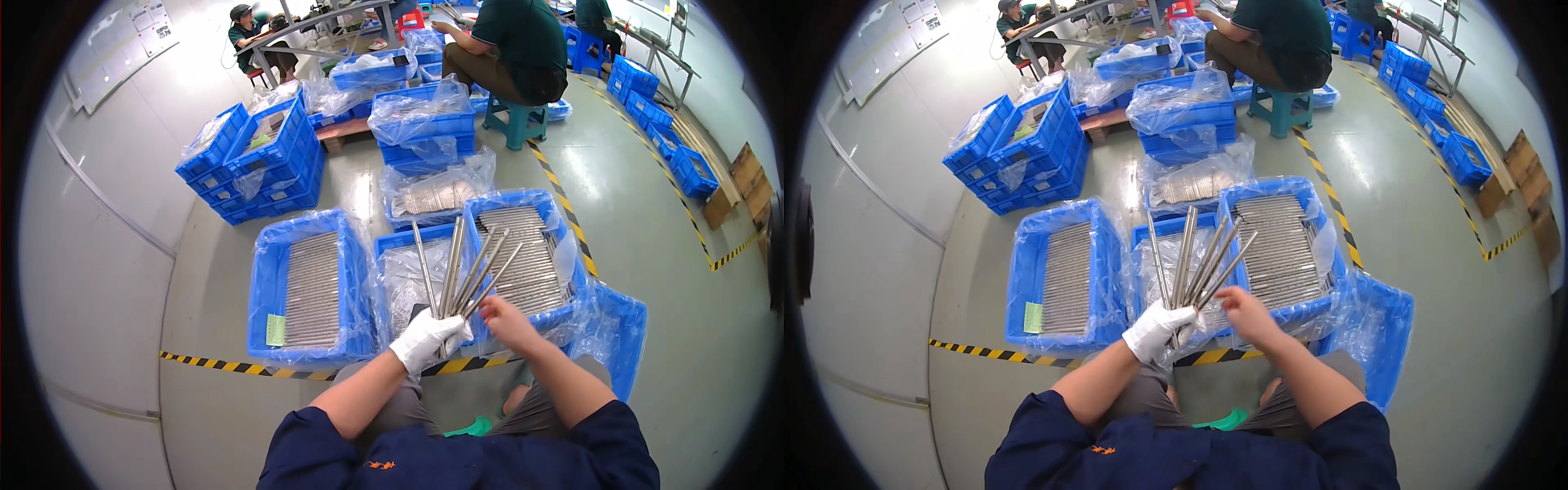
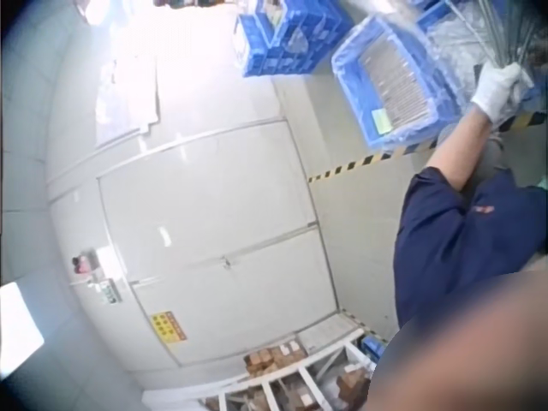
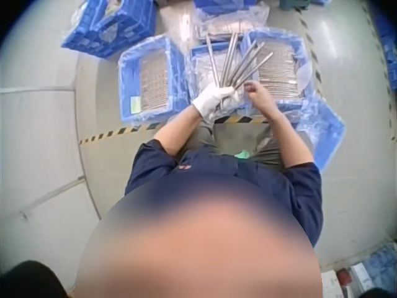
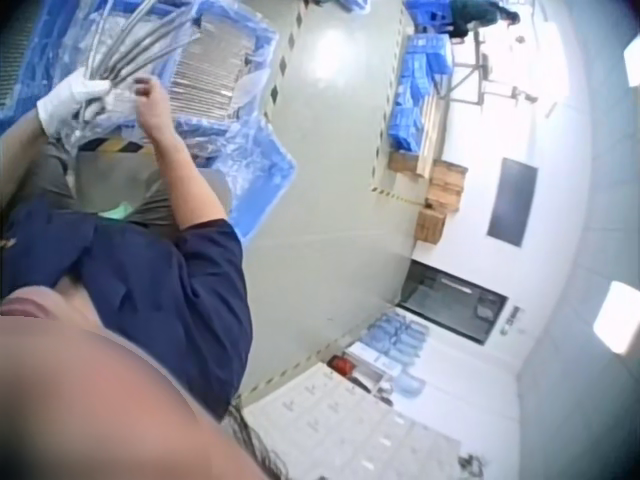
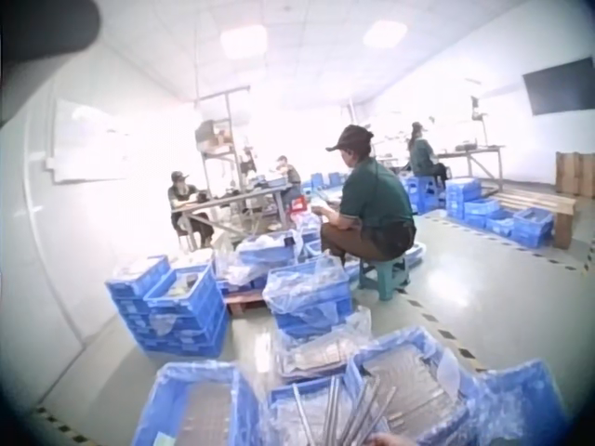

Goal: Inspecting and sorting metal tubes in a manufacturing warehouse.

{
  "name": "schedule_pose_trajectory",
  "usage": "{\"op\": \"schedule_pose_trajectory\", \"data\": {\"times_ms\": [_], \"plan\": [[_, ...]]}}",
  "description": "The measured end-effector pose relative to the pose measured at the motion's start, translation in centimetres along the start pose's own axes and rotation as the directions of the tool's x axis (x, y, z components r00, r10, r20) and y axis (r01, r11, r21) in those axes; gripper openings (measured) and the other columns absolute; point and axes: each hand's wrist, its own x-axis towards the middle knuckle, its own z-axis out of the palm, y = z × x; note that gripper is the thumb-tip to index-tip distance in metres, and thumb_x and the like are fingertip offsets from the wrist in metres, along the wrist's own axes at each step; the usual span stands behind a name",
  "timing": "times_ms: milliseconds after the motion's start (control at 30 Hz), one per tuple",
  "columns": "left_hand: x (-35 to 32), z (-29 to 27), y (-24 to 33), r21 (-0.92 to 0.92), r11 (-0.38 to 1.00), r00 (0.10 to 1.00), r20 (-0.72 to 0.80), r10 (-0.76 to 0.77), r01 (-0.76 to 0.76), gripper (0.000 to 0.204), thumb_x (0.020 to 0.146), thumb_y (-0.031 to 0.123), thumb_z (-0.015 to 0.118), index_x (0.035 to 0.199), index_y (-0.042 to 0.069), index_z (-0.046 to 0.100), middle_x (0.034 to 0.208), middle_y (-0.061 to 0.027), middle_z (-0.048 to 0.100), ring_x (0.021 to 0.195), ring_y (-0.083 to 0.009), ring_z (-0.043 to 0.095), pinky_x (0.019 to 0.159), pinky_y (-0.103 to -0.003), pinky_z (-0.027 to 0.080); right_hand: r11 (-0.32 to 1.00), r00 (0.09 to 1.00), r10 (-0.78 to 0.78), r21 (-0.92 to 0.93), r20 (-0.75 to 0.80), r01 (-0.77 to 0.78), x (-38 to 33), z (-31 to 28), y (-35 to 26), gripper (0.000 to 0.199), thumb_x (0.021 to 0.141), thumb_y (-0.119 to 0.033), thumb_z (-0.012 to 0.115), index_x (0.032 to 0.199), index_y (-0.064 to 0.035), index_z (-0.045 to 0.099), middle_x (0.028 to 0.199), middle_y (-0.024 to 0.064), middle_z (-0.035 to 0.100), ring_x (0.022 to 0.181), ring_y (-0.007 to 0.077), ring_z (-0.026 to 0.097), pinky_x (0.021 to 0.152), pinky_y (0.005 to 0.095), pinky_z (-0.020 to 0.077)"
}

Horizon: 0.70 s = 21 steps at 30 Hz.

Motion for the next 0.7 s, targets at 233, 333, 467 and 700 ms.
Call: {"op": "schedule_pose_trajectory", "data": {"times_ms": [233, 333, 467, 700], "plan": [[-0.2, 0.3, -0.3, -0.019, 0.998, 0.996, -0.064, 0.061, -0.062, 0.022, 0.079, 0.014, 0.056, 0.096, 0.001, 0.059, 0.073, -0.0025, 0.061, 0.048, -0.0049, 0.043, 0.042, -0.020, 0.034, 0.710, 0.911, -0.152, -0.599, 0.383, 0.370, -0.7, 0.2, -0.2, 0.036, 0.069, 0.005, 0.044, 0.101, -0.0081, 0.055, 0.091, 0.0125, 0.060, 0.084, 0.0319, 0.056, 0.075, 0.0368, 0.0450], [-0.7, 0.0, 0.2, -0.061, 0.996, 0.995, -0.078, 0.067, -0.072, 0.021, 0.076, 0.012, 0.060, 0.094, 0.002, 0.059, 0.078, -0.0056, 0.061, 0.064, -0.0101, 0.056, 0.057, -0.022, 0.044, 0.627, 0.870, -0.374, -0.604, 0.320, 0.492, -0.6, -0.5, -0.3, 0.037, 0.070, 0.005, 0.043, 0.103, -0.0093, 0.055, 0.096, 0.0128, 0.059, 0.090, 0.0309, 0.055, 0.078, 0.0388, 0.0444], [-1.0, -0.6, 0.8, -0.094, 0.995, 0.999, -0.037, 0.008, -0.012, 0.021, 0.078, 0.010, 0.056, 0.096, 0.000, 0.058, 0.083, -0.0076, 0.062, 0.076, -0.0130, 0.058, 0.070, -0.025, 0.046, 0.667, 0.897, -0.421, -0.624, 0.136, 0.407, -0.5, -1.7, -1.1, 0.036, 0.072, 0.003, 0.043, 0.105, -0.0091, 0.055, 0.095, 0.0124, 0.060, 0.082, 0.0301, 0.057, 0.075, 0.0360, 0.0459], [-1.2, -0.9, 0.2, -0.113, 0.993, 0.992, 0.119, 0.031, -0.018, 0.028, 0.077, 0.010, 0.056, 0.103, -0.001, 0.055, 0.083, -0.0116, 0.062, 0.049, -0.0094, 0.049, 0.051, -0.021, 0.042, 0.767, 0.992, -0.016, 0.635, -0.124, 0.092, 0.6, -3.9, -4.0, 0.027, 0.084, -0.007, 0.047, 0.110, -0.0010, 0.049, 0.095, 0.0107, 0.059, 0.080, 0.0178, 0.060, 0.072, 0.0291, 0.0485]]}}
